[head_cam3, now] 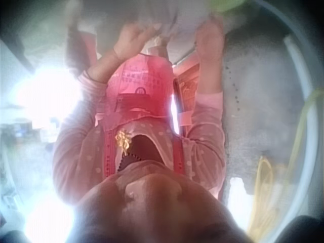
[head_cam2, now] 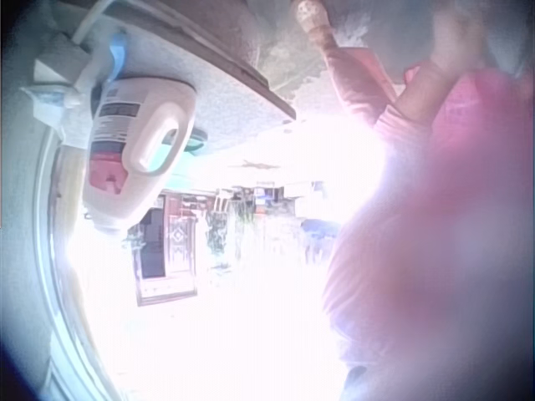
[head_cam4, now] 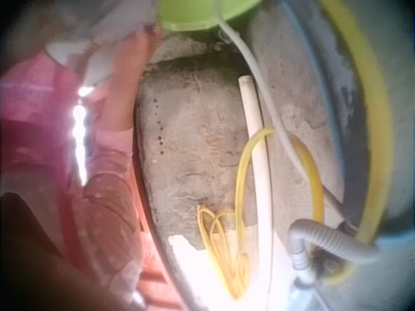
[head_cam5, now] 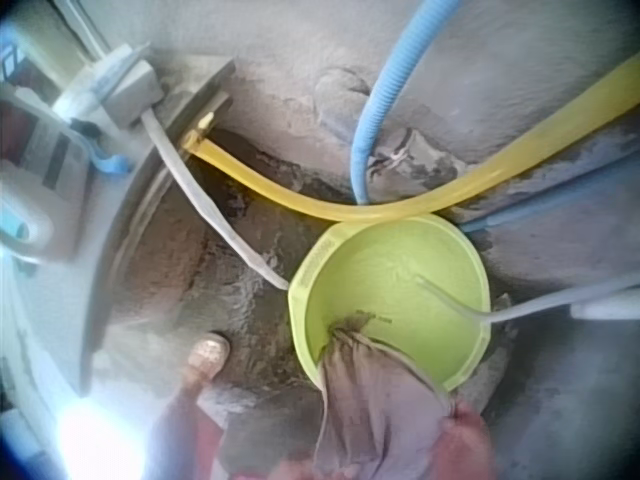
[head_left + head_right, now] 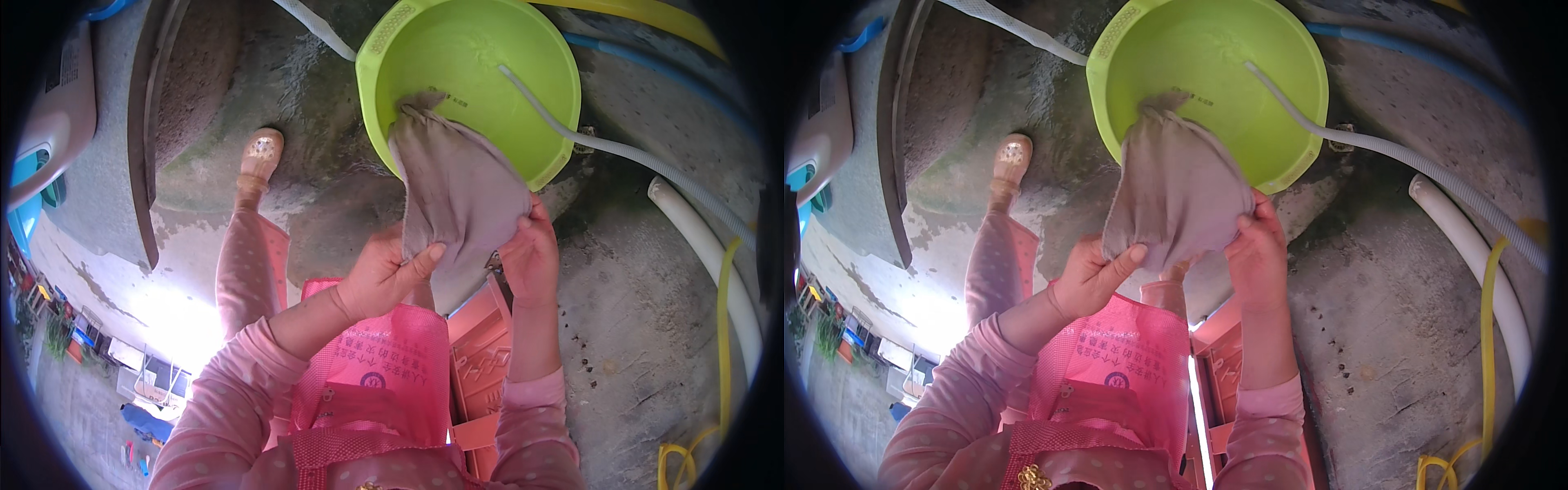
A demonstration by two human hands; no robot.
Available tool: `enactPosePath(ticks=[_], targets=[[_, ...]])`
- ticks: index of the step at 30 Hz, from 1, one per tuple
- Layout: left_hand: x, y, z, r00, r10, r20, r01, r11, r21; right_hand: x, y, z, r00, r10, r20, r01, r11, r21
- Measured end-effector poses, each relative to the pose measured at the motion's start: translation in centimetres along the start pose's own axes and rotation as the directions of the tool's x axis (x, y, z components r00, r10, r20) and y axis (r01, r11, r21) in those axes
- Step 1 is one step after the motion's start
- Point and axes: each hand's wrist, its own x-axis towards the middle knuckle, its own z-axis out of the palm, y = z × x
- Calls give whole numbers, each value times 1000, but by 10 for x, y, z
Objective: The person wipes the interior of a red three-wheeled vehicle cargo bed with a cloth, then rinses the cloth in a green basin and pours the water onto a garden bed. The person refills the basin and wrings the cloth again.
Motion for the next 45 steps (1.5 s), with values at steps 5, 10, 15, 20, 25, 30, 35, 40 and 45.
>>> enactPosePath(ticks=[5,10,15,20,25,30,35,40,45], targets=[[-2,-17,-7,948,-305,87,314,861,-401,15,5,-9,975,212,-69,-187,947,263],[0,-28,7,913,-407,24,363,785,-502,24,15,-32,959,265,-100,-243,952,188],[-6,-48,7,956,-293,-2,260,853,-453,25,7,-29,959,281,42,-282,959,22],[2,-69,1,930,-273,-248,230,955,-190,36,1,-29,990,-32,-138,12,989,-144],[23,-32,-20,945,-288,-158,67,641,-764,48,-58,3,895,-439,-78,386,852,-354],[33,10,-25,881,234,-412,-362,893,-267,28,-109,31,550,-833,61,749,460,-477],[38,-3,-26,844,460,-277,-350,863,365,31,-84,-21,599,-800,19,613,443,-654],[37,-35,-23,834,-230,-501,294,955,50,80,-6,-112,916,-393,76,124,100,-987],[24,-49,-9,860,-336,-384,362,932,-7,122,39,-86,965,-195,176,146,-157,-977]])
